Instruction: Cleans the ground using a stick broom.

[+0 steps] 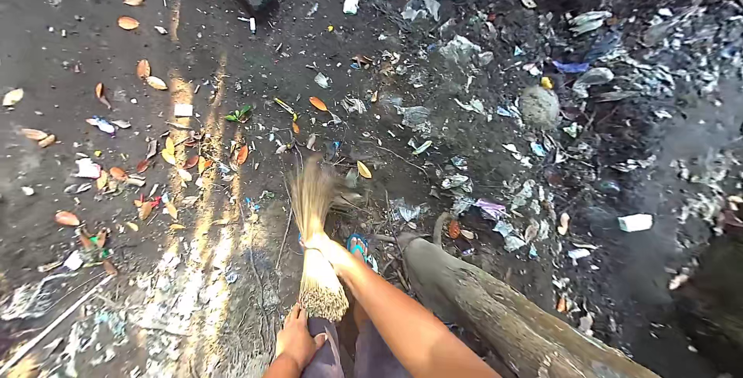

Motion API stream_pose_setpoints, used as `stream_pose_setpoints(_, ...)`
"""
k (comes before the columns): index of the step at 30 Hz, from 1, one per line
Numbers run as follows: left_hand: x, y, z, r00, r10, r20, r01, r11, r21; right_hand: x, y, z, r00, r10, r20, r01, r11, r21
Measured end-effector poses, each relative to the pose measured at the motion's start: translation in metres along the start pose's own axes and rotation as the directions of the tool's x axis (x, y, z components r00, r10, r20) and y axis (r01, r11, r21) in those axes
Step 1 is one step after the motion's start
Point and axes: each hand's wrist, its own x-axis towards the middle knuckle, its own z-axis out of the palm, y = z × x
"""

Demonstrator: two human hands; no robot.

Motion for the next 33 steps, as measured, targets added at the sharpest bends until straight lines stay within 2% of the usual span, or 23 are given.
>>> stream_pose_setpoints(2, 0.003, -0.006, 0.005, 1.000, -0.010, 0.010, 0.010, 1.000, -0.018, 0.009, -0.014, -0.002, 0.995, -0.059, 0.079, 0.071, 0.985, -0.154)
stream_pose_setpoints(4, 0.003, -0.006, 0.005, 0.999, -0.025, 0.024, 0.025, 0.999, -0.032, -0.018, -0.016, -0.012, 0.988, -0.123, 0.093, 0.140, 0.966, -0.218)
stream_pose_setpoints(5, 0.002, -0.005, 0.004, 0.999, -0.028, 0.020, 0.029, 0.998, -0.052, -0.041, -0.012, -0.016, 0.989, -0.138, 0.054, 0.146, 0.967, -0.209)
stream_pose_setpoints(8, 0.002, -0.007, 0.004, 1.000, -0.014, -0.004, 0.013, 0.993, -0.114, -0.095, 0.016, -0.022, 0.967, -0.125, -0.222, 0.120, 0.992, -0.034)
stream_pose_setpoints(10, 0.003, -0.006, 0.002, 1.000, -0.017, -0.014, 0.015, 0.993, -0.121, -0.096, 0.022, -0.032, 0.913, -0.032, -0.408, 0.088, 0.989, 0.119)
stream_pose_setpoints(12, 0.004, -0.004, -0.001, 0.999, -0.030, -0.016, 0.028, 0.992, -0.122, -0.076, 0.008, -0.055, 0.877, 0.044, -0.478, 0.054, 0.981, 0.189)
stream_pose_setpoints(14, 0.004, -0.001, -0.009, 0.999, -0.035, -0.032, 0.030, 0.990, -0.139, -0.060, -0.019, -0.084, 0.895, 0.040, -0.445, 0.009, 0.994, 0.108)
stream_pose_setpoints(15, 0.004, -0.002, -0.013, 0.998, -0.037, -0.046, 0.030, 0.989, -0.146, -0.059, -0.030, -0.099, 0.924, 0.041, -0.380, -0.035, 0.999, 0.023)
stream_pose_setpoints(17, 0.008, -0.003, -0.019, 0.996, -0.048, -0.078, 0.034, 0.986, -0.165, -0.076, -0.046, -0.126, 0.964, 0.043, -0.261, -0.084, 0.985, -0.148)
stream_pose_setpoints(19, 0.008, 0.000, -0.026, 0.992, -0.065, -0.105, 0.044, 0.980, -0.193, -0.111, -0.052, -0.156, 0.971, 0.011, -0.237, -0.069, 0.969, -0.239)
stream_pose_setpoints(22, 0.009, 0.017, -0.049, 0.984, -0.064, -0.165, 0.025, 0.974, -0.226, -0.165, -0.063, -0.198, 0.944, -0.062, -0.325, -0.025, 0.966, -0.256)
stream_pose_setpoints(24, 0.007, 0.029, -0.059, 0.980, -0.051, -0.195, -0.003, 0.964, -0.267, -0.182, -0.065, -0.223, 0.889, -0.081, -0.451, -0.004, 0.983, -0.184)
stream_pose_setpoints(27, 0.010, 0.053, -0.066, 0.973, -0.044, -0.227, -0.029, 0.951, -0.307, -0.151, -0.084, -0.255, 0.785, -0.070, -0.615, 0.050, 0.998, -0.049)
stream_pose_setpoints(29, 0.011, 0.069, -0.071, 0.972, -0.048, -0.232, -0.020, 0.959, -0.284, -0.102, -0.104, -0.263, 0.775, -0.054, -0.629, 0.064, 0.998, -0.006)
stream_pose_setpoints(31, 0.012, 0.087, -0.084, 0.962, -0.056, -0.266, -0.022, 0.959, -0.283, -0.051, -0.124, -0.249, 0.844, -0.016, -0.536, -0.022, 0.998, -0.063)
stream_pose_setpoints(33, 0.010, 0.101, -0.103, 0.936, -0.049, -0.350, -0.079, 0.936, -0.343, -0.009, -0.138, -0.220, 0.942, 0.025, -0.336, -0.116, 0.960, -0.254)
